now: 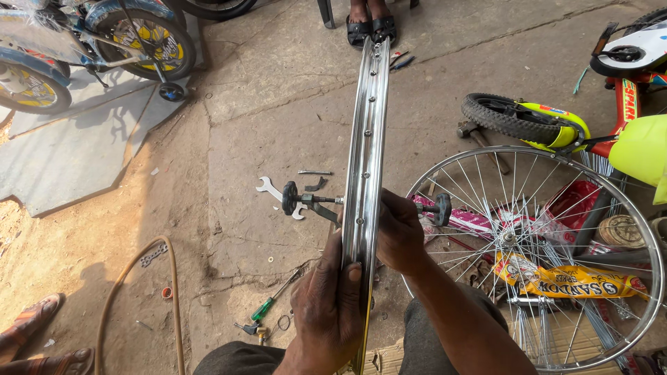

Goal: The person is repairing a bicycle wheel by adjusting the spokes and tightening the nuts. They use a wrench to make adjustments and ensure the wheel is properly aligned.

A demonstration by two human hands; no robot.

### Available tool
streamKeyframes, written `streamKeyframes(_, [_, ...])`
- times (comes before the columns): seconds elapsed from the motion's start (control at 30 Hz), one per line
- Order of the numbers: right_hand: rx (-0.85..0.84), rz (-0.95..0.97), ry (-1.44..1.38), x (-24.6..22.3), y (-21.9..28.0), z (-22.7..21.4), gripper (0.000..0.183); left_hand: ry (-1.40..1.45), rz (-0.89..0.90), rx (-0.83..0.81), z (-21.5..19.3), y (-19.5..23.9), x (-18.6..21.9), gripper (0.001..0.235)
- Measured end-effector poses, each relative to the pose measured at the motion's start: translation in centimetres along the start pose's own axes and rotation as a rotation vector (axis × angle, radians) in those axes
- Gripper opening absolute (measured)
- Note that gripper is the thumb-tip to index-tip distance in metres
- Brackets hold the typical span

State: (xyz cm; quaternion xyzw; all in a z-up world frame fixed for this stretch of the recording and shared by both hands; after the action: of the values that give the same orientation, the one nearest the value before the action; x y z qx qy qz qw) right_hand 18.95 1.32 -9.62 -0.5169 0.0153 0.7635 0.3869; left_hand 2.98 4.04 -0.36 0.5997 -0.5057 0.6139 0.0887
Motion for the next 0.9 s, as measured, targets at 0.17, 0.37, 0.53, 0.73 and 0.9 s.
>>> streamKeyframes(0.17, [-0.064,0.098,-0.14,1.0,-0.4,0.8,0.031,-0.092,0.054,0.015,-0.4,0.3,0.3,0.045])
streamKeyframes(0.37, [0.149,-0.221,0.111,-0.5,0.8,1.2,0.019,-0.056,0.042,0.025,-1.0,0.4,-1.1,0.041])
streamKeyframes(0.53, [0.391,-0.497,0.223,-2.9,2.7,-0.4,0.013,-0.052,0.113,0.107,-1.6,0.3,-0.7,0.036])
streamKeyframes(0.73, [-0.111,-0.276,0.564,-3.1,3.4,-0.6,0.013,-0.021,0.053,0.03,-1.1,-1.3,0.4,0.033])
streamKeyframes(0.9, [-0.132,-0.111,0.298,-1.5,4.4,-1.6,0.02,-0.137,0.051,0.039,-1.2,-2.0,1.6,0.038])
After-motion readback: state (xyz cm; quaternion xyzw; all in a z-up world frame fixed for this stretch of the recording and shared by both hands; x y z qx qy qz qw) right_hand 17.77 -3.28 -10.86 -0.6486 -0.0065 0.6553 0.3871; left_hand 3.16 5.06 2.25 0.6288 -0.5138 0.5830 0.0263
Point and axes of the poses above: each hand's wrist, its own y-axis away from the middle knuckle, its own z-axis out of the palm, x = y × z, the point moved 8 cm from there along -y, towards the middle knuckle, and after that the axes turned 10 degrees about y, right-handed, at the moved point
